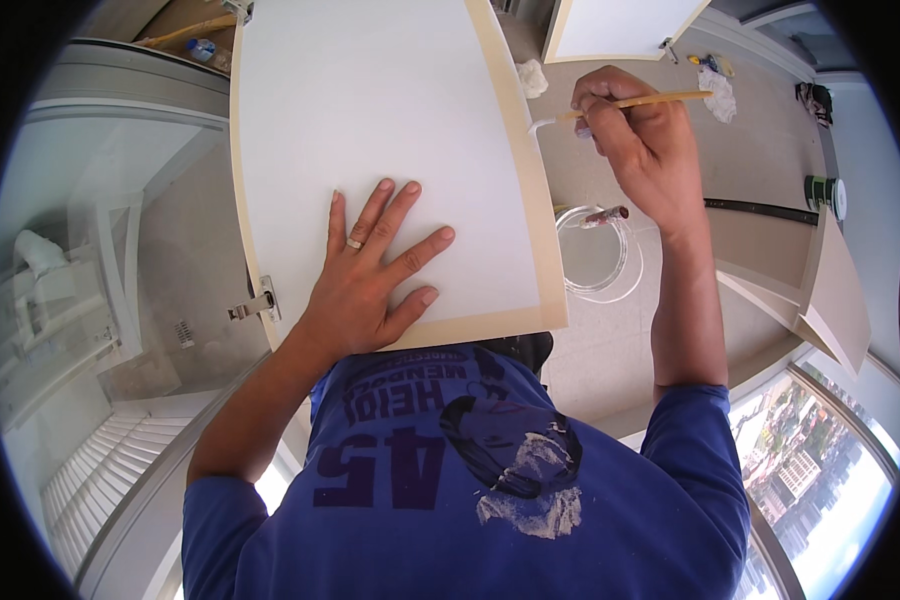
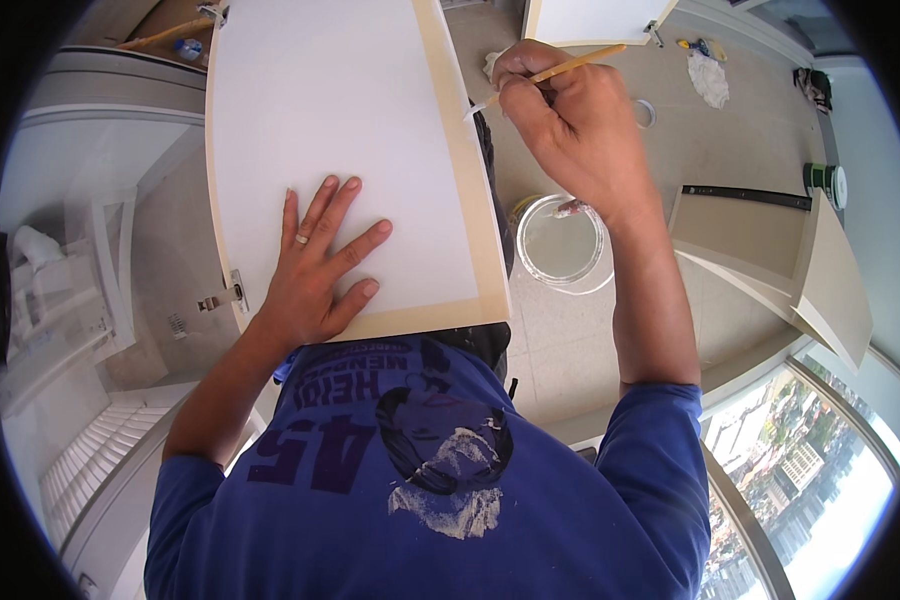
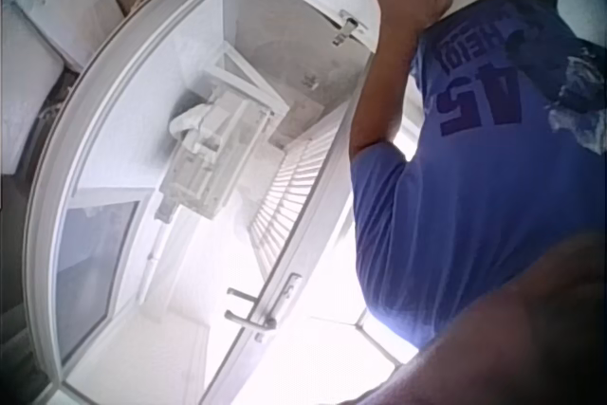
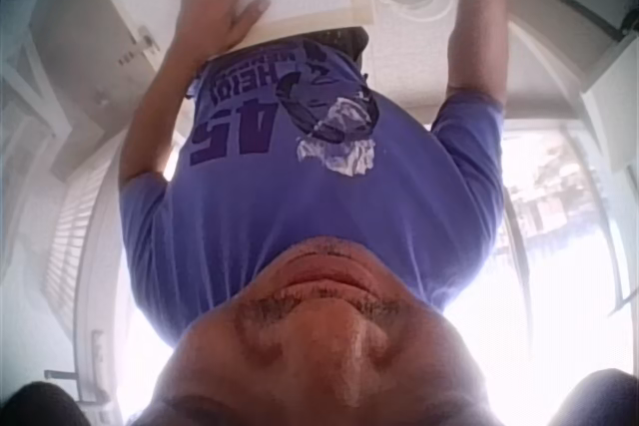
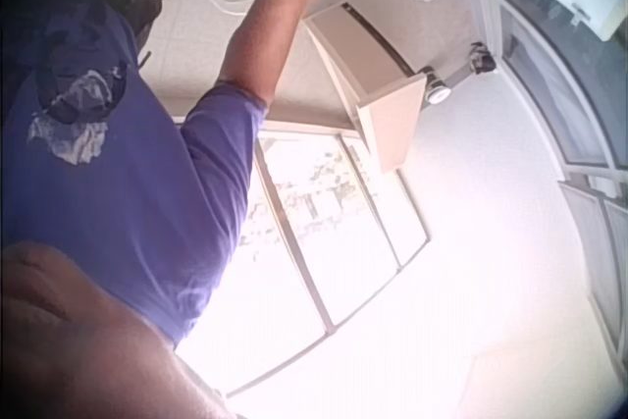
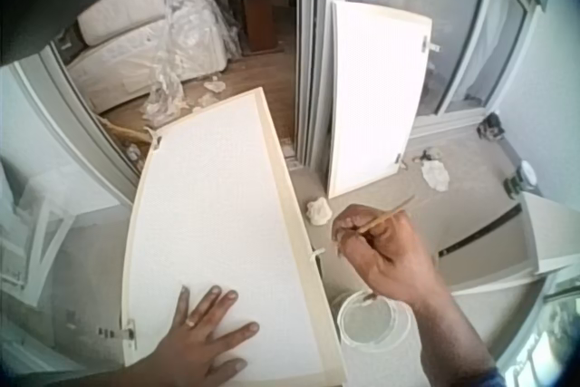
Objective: The person paints the edge of a white cabinet door using a brush and white paint from a bucket.
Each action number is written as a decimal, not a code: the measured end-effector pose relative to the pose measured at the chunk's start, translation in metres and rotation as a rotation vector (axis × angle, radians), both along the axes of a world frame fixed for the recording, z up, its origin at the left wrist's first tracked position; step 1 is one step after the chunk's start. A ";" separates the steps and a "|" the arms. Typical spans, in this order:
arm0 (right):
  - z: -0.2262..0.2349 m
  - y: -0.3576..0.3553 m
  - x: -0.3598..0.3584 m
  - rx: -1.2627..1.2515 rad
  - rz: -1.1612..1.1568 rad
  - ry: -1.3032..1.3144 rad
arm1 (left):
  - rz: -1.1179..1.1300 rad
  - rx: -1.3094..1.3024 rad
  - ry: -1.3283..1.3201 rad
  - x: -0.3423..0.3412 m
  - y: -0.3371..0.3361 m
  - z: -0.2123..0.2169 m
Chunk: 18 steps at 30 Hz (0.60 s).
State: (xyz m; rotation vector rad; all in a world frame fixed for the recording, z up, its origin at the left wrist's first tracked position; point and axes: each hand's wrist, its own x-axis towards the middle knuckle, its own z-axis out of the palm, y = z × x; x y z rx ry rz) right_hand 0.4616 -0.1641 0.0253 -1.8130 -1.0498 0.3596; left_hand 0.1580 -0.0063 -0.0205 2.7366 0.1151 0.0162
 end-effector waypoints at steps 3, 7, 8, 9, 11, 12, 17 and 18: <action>-0.002 -0.001 -0.002 0.045 -0.011 0.035 | 0.006 -0.013 -0.004 -0.001 0.000 -0.002; -0.003 -0.009 -0.006 -0.007 0.020 0.038 | 0.011 -0.013 -0.001 -0.002 0.000 -0.002; -0.004 -0.012 -0.007 -0.017 0.033 0.038 | 0.006 -0.002 0.001 -0.001 0.000 -0.002; -0.002 -0.014 -0.007 -0.015 0.042 0.070 | 0.005 -0.002 -0.003 -0.001 0.000 -0.002; 0.003 -0.017 -0.008 -0.009 0.063 0.136 | 0.005 -0.002 -0.009 -0.002 0.000 -0.002; 0.006 -0.016 -0.007 -0.037 0.050 0.119 | 0.006 -0.002 -0.008 -0.002 0.000 -0.003; 0.002 -0.003 -0.003 -0.041 -0.007 0.011 | -0.003 -0.005 -0.012 -0.001 0.000 -0.002; 0.000 0.001 -0.001 -0.019 -0.020 -0.009 | -0.006 -0.004 -0.018 0.000 0.001 -0.002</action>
